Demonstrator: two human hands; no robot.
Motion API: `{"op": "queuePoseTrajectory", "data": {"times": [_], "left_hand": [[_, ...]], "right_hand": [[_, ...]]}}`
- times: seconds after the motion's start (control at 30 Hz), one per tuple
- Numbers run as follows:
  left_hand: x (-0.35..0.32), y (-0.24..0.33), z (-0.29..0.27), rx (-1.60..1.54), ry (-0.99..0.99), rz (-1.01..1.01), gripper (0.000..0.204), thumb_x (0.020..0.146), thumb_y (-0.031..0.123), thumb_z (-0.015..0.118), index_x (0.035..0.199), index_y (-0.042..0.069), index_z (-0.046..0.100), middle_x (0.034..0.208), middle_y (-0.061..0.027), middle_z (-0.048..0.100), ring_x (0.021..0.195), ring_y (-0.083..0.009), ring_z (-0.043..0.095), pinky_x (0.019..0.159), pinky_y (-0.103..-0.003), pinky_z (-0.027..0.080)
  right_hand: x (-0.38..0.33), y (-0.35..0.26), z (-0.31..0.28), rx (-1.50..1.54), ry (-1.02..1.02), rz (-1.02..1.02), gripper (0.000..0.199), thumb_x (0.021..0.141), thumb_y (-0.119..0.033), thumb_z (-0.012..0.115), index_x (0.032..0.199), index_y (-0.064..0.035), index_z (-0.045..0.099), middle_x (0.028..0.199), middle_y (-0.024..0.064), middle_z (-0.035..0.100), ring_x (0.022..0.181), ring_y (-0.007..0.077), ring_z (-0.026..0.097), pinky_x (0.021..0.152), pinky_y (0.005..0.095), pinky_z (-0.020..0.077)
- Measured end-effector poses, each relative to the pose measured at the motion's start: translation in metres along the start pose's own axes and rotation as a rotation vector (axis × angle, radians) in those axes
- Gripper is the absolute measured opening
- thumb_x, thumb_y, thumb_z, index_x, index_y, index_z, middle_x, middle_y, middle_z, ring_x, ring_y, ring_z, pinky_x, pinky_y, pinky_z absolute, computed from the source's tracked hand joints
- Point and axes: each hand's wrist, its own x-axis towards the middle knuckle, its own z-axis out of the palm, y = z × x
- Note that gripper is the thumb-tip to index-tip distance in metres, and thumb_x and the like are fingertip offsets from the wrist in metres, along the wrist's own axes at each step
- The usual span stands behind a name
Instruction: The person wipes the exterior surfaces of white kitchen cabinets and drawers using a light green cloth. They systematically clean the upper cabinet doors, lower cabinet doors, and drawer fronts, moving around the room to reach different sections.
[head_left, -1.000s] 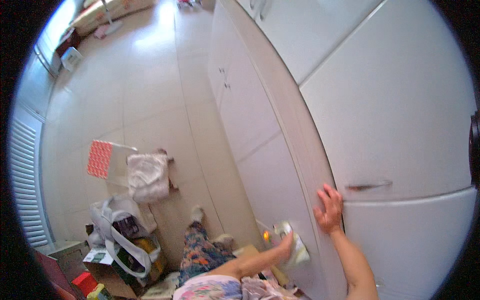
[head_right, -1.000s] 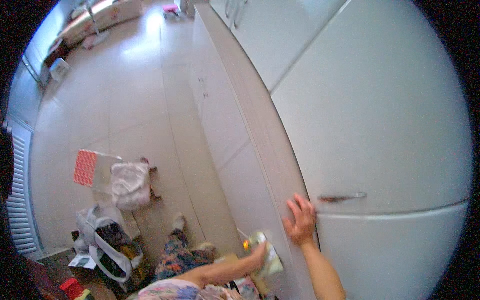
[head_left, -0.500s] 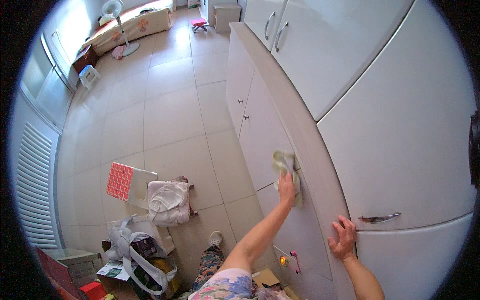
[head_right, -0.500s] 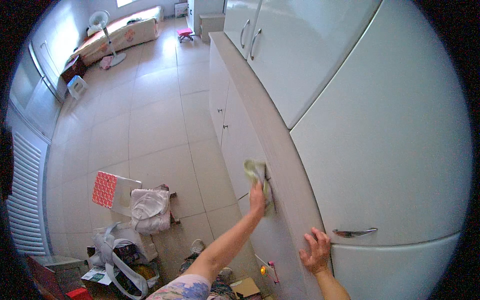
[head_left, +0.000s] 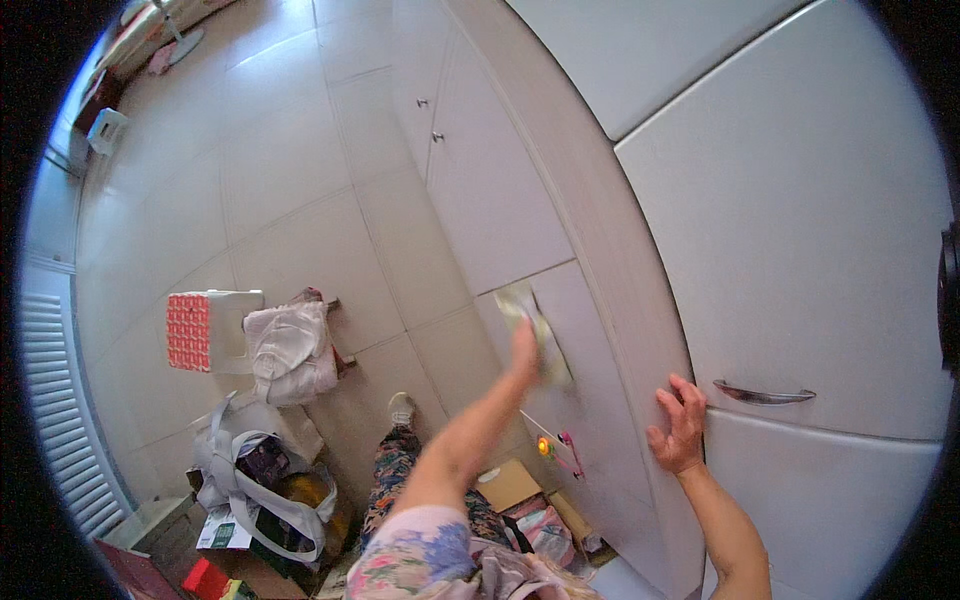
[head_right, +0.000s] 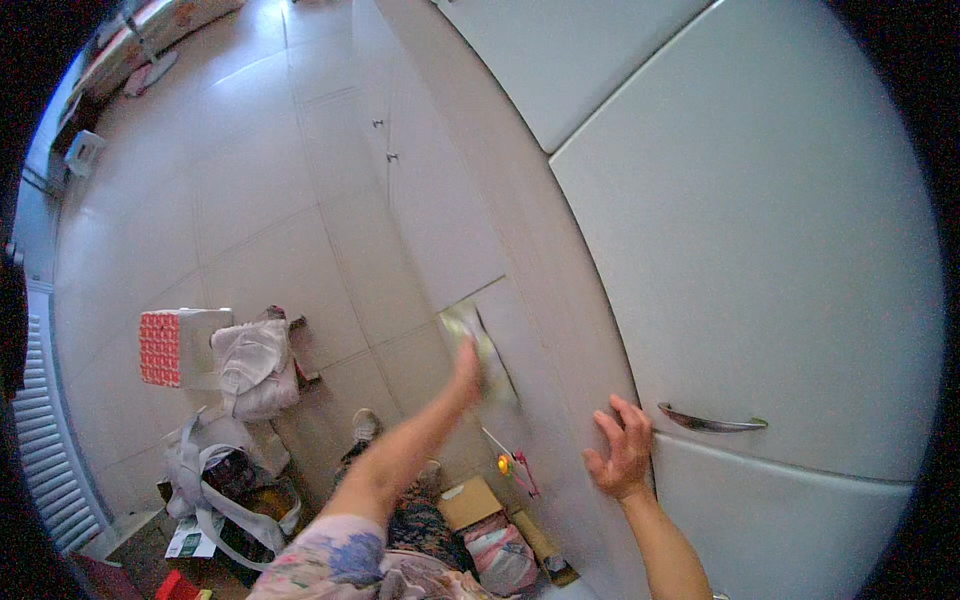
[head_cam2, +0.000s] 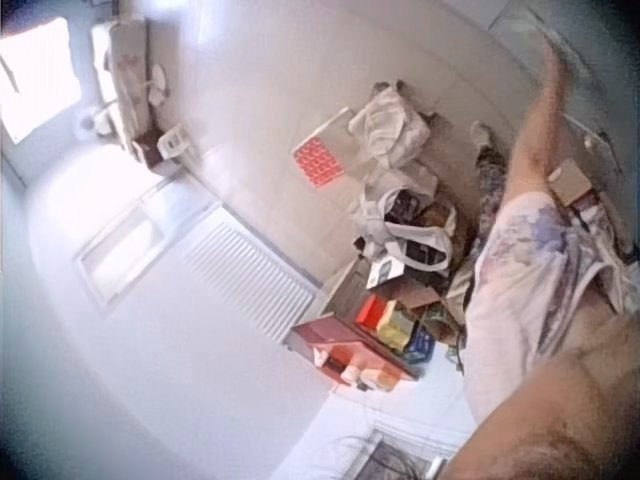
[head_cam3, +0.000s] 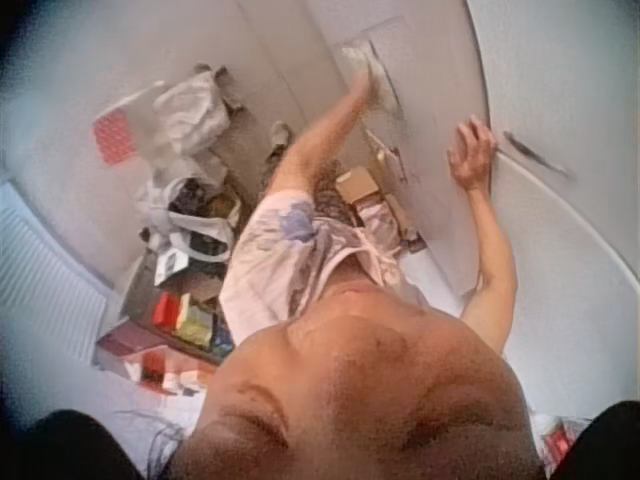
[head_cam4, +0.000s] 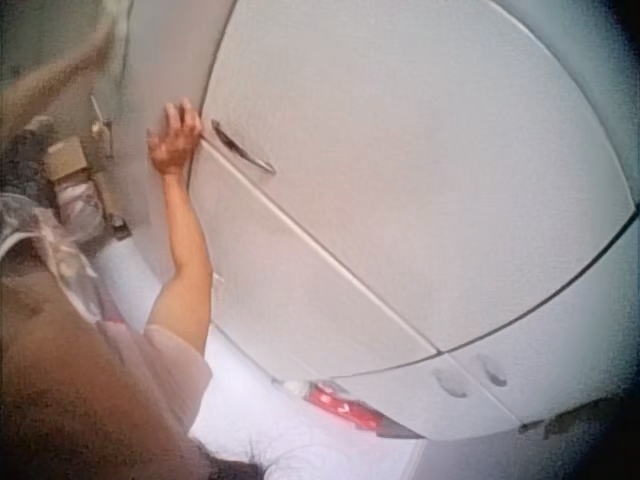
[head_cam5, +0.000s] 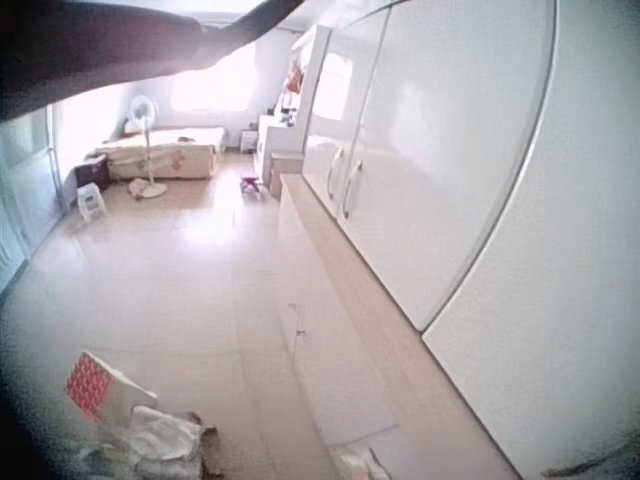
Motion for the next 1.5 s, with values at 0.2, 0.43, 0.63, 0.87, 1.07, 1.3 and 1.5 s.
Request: {"op": "queuePoseTrajectory", "data": {"times": [0.2,0.43,0.63,0.87,1.07,1.3,1.5], "left_hand": [[0.047,0.119,0.013,-0.041,-0.087,0.273,0.056,0.094,0.05,0.035,0.125,0.005,0.048,0.112,-0.0105,0.054,0.1,-0.0225,0.052,0.088,-0.041,0.043],[-0.001,-0.137,-0.032,-0.06,0.119,-0.288,0.066,0.095,0.052,0.031,0.137,0.002,0.037,0.133,-0.0148,0.047,0.119,-0.029,0.046,0.101,-0.041,0.033],[-0.066,-0.213,-0.02,-0.042,0.2,-0.576,0.066,0.093,0.052,0.034,0.139,0.005,0.035,0.139,-0.0142,0.04,0.125,-0.0296,0.04,0.104,-0.045,0.031],[-0.015,0.055,0.031,-0.243,-0.007,0.104,0.058,0.091,0.053,0.037,0.123,0.006,0.047,0.106,-0.0133,0.055,0.099,-0.0277,0.056,0.084,-0.047,0.045],[-0.073,0.056,0.058,0.202,-0.05,0.705,0.047,0.091,0.026,0.047,0.127,-0.004,0.042,0.123,-0.0189,0.047,0.115,-0.032,0.044,0.101,-0.04,0.032],[-0.102,-0.027,0.015,0.341,0.042,0.035,0.054,0.095,0.038,0.039,0.131,-0.002,0.041,0.125,-0.0169,0.049,0.114,-0.0276,0.047,0.096,-0.039,0.036],[-0.036,0.105,0.056,-0.045,-0.134,0.325,0.056,0.092,0.054,0.037,0.125,0.008,0.045,0.11,-0.0084,0.053,0.098,-0.022,0.054,0.085,-0.04,0.046]], "right_hand": [[-0.001,0.0,-0.002,-0.015,-0.015,-0.011,0.05,0.087,-0.049,0.051,0.118,-0.0096,0.053,0.129,0.0171,0.047,0.111,0.0354,0.046,0.093,0.048,0.0371],[0.0,0.0,0.001,0.001,-0.009,0.0,0.05,0.088,-0.05,0.05,0.117,-0.0095,0.054,0.129,0.0174,0.047,0.112,0.0338,0.045,0.095,0.046,0.0353],[0.0,0.001,0.002,-0.014,-0.025,-0.003,0.049,0.088,-0.05,0.05,0.117,-0.0099,0.053,0.129,0.017,0.047,0.112,0.0334,0.045,0.095,0.0462,0.0352],[0.001,-0.001,-0.001,-0.019,-0.01,-0.018,0.049,0.087,-0.049,0.052,0.117,-0.01,0.053,0.129,0.0164,0.047,0.113,0.0338,0.045,0.096,0.0463,0.0346],[0.004,-0.002,0.001,-0.035,-0.012,-0.026,0.048,0.087,-0.047,0.052,0.117,-0.0099,0.053,0.129,0.0164,0.047,0.113,0.0337,0.045,0.096,0.0464,0.0346],[-0.001,-0.003,0.0,-0.038,-0.007,-0.014,0.049,0.088,-0.049,0.049,0.118,-0.0098,0.052,0.129,0.0162,0.047,0.112,0.0338,0.046,0.096,0.0462,0.0347],[0.004,-0.005,0.0,-0.041,0.001,-0.048,0.05,0.089,-0.049,0.048,0.118,-0.009,0.052,0.129,0.0168,0.047,0.111,0.0347,0.046,0.095,0.047,0.0353]]}}
